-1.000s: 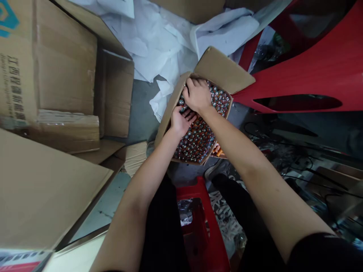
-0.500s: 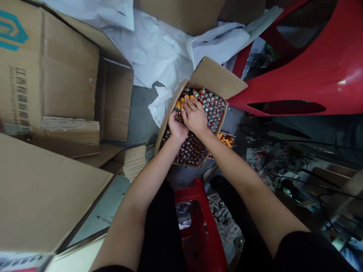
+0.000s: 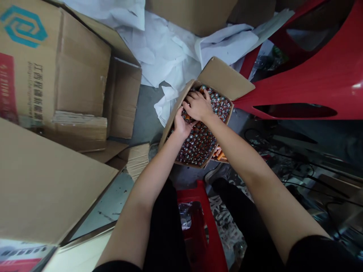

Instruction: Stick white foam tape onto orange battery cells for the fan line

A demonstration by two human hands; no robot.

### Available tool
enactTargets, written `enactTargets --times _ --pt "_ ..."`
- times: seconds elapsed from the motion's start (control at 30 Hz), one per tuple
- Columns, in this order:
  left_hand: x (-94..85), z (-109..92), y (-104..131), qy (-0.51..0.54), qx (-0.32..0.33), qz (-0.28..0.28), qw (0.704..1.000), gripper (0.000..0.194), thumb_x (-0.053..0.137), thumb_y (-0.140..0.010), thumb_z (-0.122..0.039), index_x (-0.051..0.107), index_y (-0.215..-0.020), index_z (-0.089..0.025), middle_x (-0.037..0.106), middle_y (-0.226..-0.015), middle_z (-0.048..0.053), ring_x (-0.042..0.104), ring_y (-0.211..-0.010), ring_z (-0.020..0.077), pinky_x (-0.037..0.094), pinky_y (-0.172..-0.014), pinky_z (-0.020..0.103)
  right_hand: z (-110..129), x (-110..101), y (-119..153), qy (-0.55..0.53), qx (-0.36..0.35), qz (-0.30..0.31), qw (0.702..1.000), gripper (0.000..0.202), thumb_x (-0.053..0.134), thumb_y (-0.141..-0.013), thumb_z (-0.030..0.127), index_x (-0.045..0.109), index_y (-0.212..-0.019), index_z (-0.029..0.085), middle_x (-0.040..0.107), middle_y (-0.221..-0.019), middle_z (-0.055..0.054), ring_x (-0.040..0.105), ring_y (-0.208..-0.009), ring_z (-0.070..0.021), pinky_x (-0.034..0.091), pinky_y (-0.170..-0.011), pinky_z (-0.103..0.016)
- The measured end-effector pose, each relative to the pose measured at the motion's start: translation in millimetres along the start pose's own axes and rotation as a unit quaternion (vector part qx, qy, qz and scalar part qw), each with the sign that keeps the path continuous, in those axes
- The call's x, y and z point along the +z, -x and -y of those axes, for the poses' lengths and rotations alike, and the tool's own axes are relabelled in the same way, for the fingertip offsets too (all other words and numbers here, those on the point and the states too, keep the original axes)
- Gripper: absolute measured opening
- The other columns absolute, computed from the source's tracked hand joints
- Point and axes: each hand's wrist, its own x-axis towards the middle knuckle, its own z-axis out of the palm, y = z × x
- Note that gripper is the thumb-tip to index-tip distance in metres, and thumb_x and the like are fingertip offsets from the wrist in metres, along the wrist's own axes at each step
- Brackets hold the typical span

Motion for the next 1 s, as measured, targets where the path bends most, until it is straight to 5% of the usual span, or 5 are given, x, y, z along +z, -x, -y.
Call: enactTargets --times 0.2,0.4,0.77,1.0 --pt "-4.5 1 0 -0.017 -0.01 -0.011 1.0 0.032 0.051 -0.105 -0.044 0.075 -0.113 -0.024 0.076 -0.124 0.007 0.07 -0.116 0.023 0.061 -0.097 0.039 -5 -6 21 0.004 -0.038 0.003 0.999 0.043 0.049 -0.103 0.049 0.075 -0.13 0.029 0.062 -0.152 -0.006 0.044 -0.148 -0.0342 0.008 -0.129 -0.071" --pt "-2.4 6 -7 -0.018 -0.014 -0.043 0.999 0.034 0.051 -0.105 -0.05 0.073 -0.117 -0.028 0.075 -0.126 0.004 0.07 -0.116 0.023 0.061 -0.096 0.038 -11 -5 19 0.02 -0.091 0.019 0.995 0.05 0.044 -0.104 0.046 0.072 -0.135 0.019 0.063 -0.149 -0.011 0.048 -0.14 -0.033 0.032 -0.125 -0.053" --pt "11.7 14 -9 0.031 0.018 -0.056 0.998 0.039 0.042 -0.109 -0.045 0.069 -0.121 -0.02 0.073 -0.121 0.007 0.065 -0.122 0.0245 0.055 -0.107 0.036 5 12 14 0.006 -0.016 0.003 1.0 0.064 0.026 -0.11 0.056 0.071 -0.134 0.017 0.065 -0.146 -0.01 0.052 -0.135 -0.0319 0.03 -0.125 -0.057" --pt "14.4 13 -4 0.093 0.03 0.019 0.995 0.041 0.036 -0.11 -0.038 0.068 -0.13 -0.022 0.073 -0.126 0.006 0.066 -0.121 0.0207 0.057 -0.104 0.034 18 10 19 0.007 0.039 -0.018 0.999 0.056 0.033 -0.11 0.053 0.07 -0.135 0.019 0.064 -0.148 -0.008 0.049 -0.139 -0.0356 0.033 -0.122 -0.058"
